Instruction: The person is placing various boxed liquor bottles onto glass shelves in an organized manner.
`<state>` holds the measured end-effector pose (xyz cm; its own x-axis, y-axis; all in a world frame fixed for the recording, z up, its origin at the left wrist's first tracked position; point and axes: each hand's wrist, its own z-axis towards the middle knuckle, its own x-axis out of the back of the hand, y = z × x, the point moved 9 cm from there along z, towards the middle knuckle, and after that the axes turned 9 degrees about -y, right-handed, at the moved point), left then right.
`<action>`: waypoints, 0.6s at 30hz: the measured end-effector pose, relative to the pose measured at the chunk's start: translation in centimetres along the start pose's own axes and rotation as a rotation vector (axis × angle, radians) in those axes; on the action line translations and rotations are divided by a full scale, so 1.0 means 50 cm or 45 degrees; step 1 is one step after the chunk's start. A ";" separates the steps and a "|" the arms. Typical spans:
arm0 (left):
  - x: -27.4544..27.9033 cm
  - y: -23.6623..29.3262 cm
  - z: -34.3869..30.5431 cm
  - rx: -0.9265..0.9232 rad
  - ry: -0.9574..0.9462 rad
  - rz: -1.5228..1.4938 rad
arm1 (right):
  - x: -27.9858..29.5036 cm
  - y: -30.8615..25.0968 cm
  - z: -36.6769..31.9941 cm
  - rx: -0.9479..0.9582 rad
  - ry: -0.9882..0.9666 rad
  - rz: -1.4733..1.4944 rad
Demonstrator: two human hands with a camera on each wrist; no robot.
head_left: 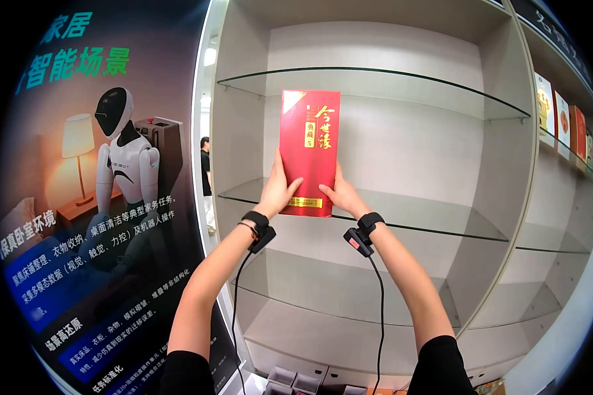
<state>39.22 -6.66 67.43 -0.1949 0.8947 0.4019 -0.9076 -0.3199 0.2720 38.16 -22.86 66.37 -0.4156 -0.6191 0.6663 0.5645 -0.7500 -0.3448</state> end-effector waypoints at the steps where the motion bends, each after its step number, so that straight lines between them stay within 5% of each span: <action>1: -0.006 0.014 -0.011 0.064 0.006 0.210 | -0.010 0.009 0.004 -0.072 -0.024 -0.036; 6: -0.046 0.059 -0.033 -0.154 -0.084 0.996 | -0.047 0.025 0.050 -0.075 -0.017 -0.074; 12: -0.053 -0.020 -0.023 -0.095 -0.105 0.981 | -0.092 0.059 0.125 -0.204 -0.088 -0.080; 18: -0.064 -0.114 0.019 0.115 -0.428 0.950 | -0.136 0.083 0.218 -0.321 -0.257 -0.215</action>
<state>45.38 -8.01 65.44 -0.6003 0.3005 0.7412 -0.5470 -0.8303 -0.1064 51.09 -19.21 67.61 -0.3243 -0.4424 0.8362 0.2961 -0.8870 -0.3544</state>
